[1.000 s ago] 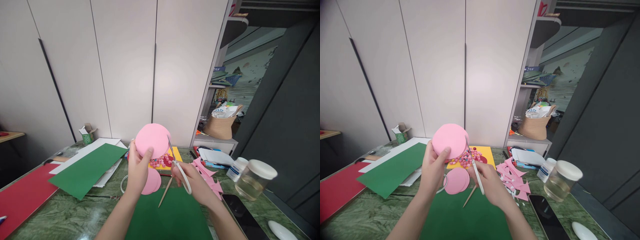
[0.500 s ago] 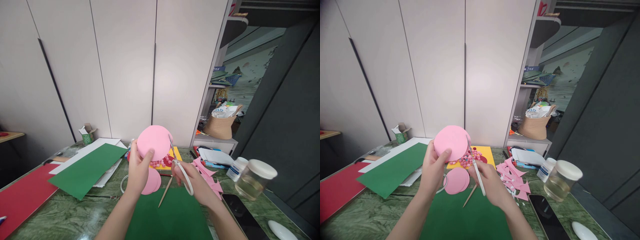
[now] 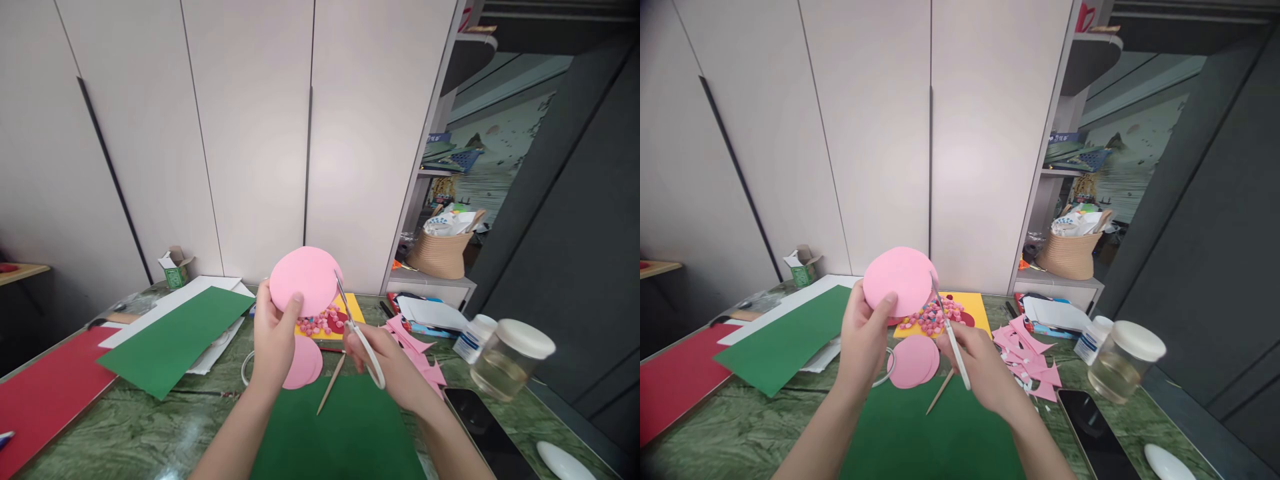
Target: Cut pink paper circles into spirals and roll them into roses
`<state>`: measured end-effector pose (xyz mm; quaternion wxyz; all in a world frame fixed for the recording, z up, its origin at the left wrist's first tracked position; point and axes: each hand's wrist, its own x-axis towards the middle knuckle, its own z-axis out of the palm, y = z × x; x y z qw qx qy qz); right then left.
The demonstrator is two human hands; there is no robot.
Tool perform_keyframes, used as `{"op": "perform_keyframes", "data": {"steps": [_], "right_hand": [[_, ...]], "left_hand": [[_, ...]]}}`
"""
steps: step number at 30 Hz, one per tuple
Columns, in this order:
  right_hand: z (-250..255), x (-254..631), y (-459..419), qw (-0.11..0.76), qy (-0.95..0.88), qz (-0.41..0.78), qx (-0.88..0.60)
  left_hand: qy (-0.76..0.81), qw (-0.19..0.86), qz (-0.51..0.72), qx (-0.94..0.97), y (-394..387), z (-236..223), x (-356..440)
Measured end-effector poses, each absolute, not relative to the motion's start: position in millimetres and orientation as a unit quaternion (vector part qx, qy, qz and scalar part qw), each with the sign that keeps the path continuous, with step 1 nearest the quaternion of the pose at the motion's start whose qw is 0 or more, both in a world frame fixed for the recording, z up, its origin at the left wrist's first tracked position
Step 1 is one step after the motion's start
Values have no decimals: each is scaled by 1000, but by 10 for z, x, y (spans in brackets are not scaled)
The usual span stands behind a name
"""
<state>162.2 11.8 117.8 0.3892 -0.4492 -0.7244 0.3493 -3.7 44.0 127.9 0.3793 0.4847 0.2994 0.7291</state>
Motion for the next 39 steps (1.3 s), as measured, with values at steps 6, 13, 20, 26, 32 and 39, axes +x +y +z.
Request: {"op": "perform_keyframes", "data": {"steps": [6,13,20,26,32,39], "right_hand": [[1190,1608,110,378,-724,352,-458],[1174,1618,123,370,-730,346,-458],[1168,1629,124,386,-728,355,-440],[1156,1642,120,393,-734,347,-432],[1156,1630,125,396,-729,357,-429],[1171,1627,119,387,-723,365,-440]], "left_hand": [[297,378,740,471,421,1294,-30],[288,373,752,461,432,1294,-27],[289,380,731,488,445,1269,-42],[286,390,722,495,442,1262,-44],[282,388,726,493,458,1259,-38],[287,387,730,485,453,1258,-39]]}}
